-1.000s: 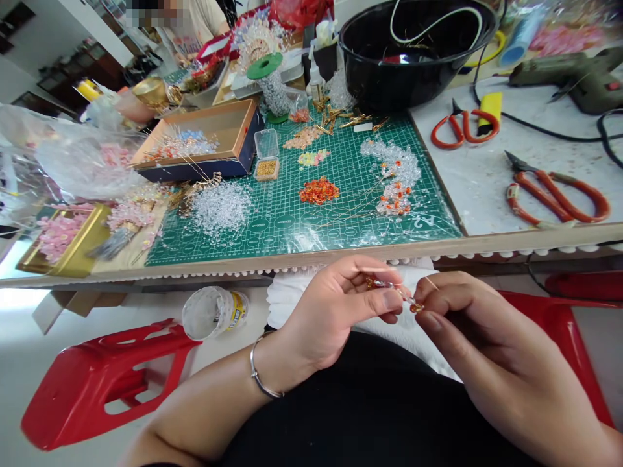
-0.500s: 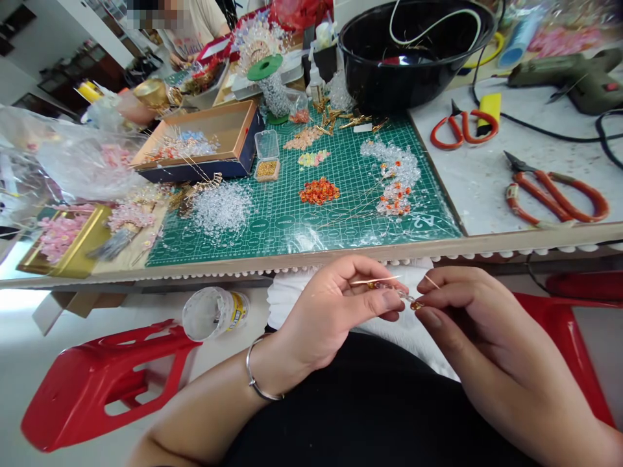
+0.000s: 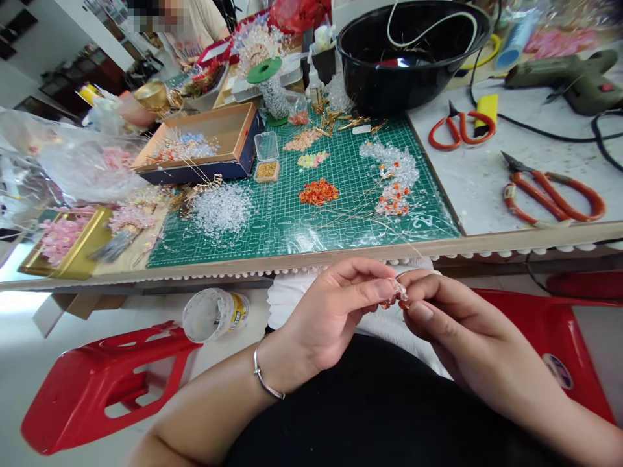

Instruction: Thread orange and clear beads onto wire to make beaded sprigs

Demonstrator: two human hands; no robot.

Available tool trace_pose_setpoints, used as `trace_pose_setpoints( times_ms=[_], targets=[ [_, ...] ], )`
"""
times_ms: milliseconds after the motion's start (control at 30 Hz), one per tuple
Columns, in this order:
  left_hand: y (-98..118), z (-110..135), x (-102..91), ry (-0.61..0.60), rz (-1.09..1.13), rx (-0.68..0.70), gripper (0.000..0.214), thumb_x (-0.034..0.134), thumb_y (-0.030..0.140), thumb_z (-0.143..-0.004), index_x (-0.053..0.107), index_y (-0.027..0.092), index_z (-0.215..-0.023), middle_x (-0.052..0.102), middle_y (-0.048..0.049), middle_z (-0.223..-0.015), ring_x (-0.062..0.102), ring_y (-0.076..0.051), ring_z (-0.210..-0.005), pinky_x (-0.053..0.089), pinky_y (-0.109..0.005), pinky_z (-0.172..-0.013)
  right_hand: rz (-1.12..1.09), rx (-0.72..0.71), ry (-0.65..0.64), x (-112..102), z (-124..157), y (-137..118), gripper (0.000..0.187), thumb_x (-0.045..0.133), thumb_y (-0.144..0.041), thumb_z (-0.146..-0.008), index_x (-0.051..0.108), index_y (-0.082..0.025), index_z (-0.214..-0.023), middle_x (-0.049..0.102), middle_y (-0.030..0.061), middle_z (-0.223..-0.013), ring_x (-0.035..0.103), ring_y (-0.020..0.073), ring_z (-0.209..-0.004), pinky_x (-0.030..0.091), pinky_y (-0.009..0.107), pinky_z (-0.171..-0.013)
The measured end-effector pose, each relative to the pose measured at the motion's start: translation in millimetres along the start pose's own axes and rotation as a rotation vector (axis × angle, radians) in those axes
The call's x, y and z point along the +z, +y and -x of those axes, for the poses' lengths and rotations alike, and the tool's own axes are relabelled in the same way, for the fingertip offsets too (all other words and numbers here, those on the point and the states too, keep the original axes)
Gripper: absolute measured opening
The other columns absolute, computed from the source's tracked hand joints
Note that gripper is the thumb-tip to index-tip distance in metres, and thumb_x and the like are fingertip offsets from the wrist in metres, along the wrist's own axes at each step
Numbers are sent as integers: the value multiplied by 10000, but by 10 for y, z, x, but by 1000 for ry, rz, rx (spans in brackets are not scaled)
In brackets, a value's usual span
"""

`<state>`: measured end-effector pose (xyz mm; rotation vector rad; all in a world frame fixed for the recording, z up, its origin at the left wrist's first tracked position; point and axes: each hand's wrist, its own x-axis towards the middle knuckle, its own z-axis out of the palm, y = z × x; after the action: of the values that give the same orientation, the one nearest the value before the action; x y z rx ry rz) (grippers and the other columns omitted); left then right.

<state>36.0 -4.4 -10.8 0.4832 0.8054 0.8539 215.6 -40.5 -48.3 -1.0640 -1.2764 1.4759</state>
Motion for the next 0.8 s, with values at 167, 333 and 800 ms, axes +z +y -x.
trace_pose_setpoints(
  times_ms=[167,333,800],
  targets=[
    [-8,3,14,-17,4,12,114,837,174,-747,735,171,-799,682,12,-763,586,-86,-729,425,-241,-738,-89,68,4,-8,12,89,75,605,-339,-979,666,-297,-985,583,18,-1107,541,149,-826,530,255,-704],
    [0,18,14,-9,-56,38,129,842,183,-753,722,181,-800,710,10,-826,604,-91,-781,428,-235,-750,-70,68,18,10,-7,46,90,636,-352,-957,684,-277,-968,618,32,-1013,540,157,-771,532,259,-677],
    [-6,23,33,49,-159,119,171,816,183,-752,653,168,-800,668,5,-775,574,-97,-721,446,-250,-735,148,-84,113,99,-11,-94,78,666,-336,-944,626,-300,-1001,622,12,-992,650,162,-895,579,228,-719]
  ],
)
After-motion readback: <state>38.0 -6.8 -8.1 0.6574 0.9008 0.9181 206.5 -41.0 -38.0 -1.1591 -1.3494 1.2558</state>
